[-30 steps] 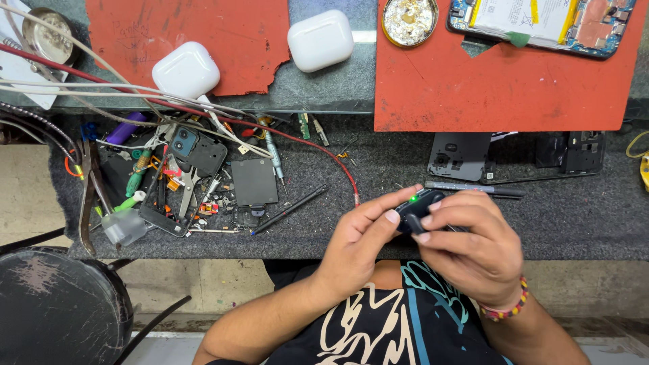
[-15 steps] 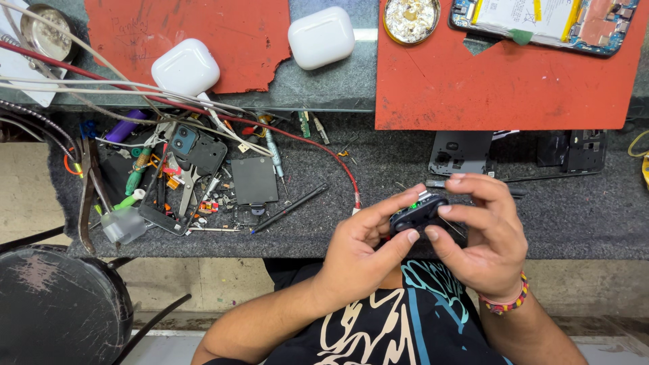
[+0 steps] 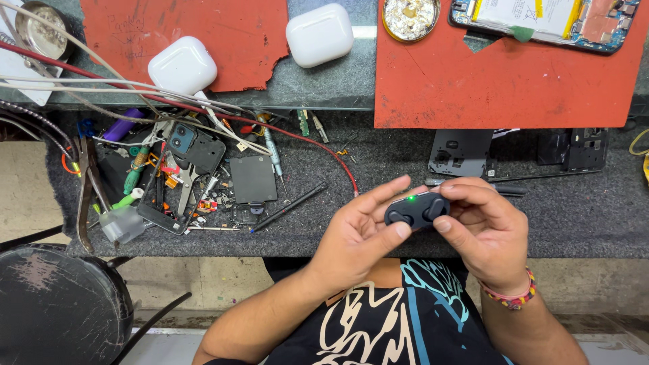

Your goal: The person uses a soldering iron on a small component, then assembles a black wireless earbuds case by inserting earbuds and closing the lid. The workspace contains tools, wires, and a disassembled phone.

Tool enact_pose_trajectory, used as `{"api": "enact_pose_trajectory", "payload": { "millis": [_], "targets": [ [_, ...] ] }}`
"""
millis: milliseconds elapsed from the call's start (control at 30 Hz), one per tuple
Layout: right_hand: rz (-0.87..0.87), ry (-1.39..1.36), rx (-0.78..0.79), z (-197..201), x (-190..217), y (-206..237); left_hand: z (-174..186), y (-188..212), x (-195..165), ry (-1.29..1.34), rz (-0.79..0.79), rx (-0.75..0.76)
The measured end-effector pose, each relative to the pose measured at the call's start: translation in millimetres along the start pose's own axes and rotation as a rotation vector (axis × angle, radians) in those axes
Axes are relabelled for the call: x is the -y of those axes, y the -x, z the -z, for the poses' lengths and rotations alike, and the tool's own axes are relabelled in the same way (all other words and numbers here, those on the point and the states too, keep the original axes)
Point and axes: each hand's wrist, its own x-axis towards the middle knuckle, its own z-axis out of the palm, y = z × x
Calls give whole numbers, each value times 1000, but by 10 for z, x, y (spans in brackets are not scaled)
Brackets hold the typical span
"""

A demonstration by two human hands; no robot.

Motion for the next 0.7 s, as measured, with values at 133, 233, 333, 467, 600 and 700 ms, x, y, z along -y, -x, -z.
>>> {"api": "enact_pose_trajectory", "payload": {
  "millis": [133,233,333,467,600,700],
  "targets": [
    [14,16,11,30,-19,25,49,-8,-42,127,79,18],
    [26,32,19,27,-17,27,62,-25,-44,179,123,-14],
    [48,50,46,7,8,9,77,-47,-50,192,160,-46],
    [155,178,141,-17,69,-50,118,-45,-82,234,213,-51],
    [295,365,252,27,127,-154,153,-20,-101,241,263,-18],
    [317,463,258,83,160,-168,160,-9,-94,181,231,6]
  ]
}}
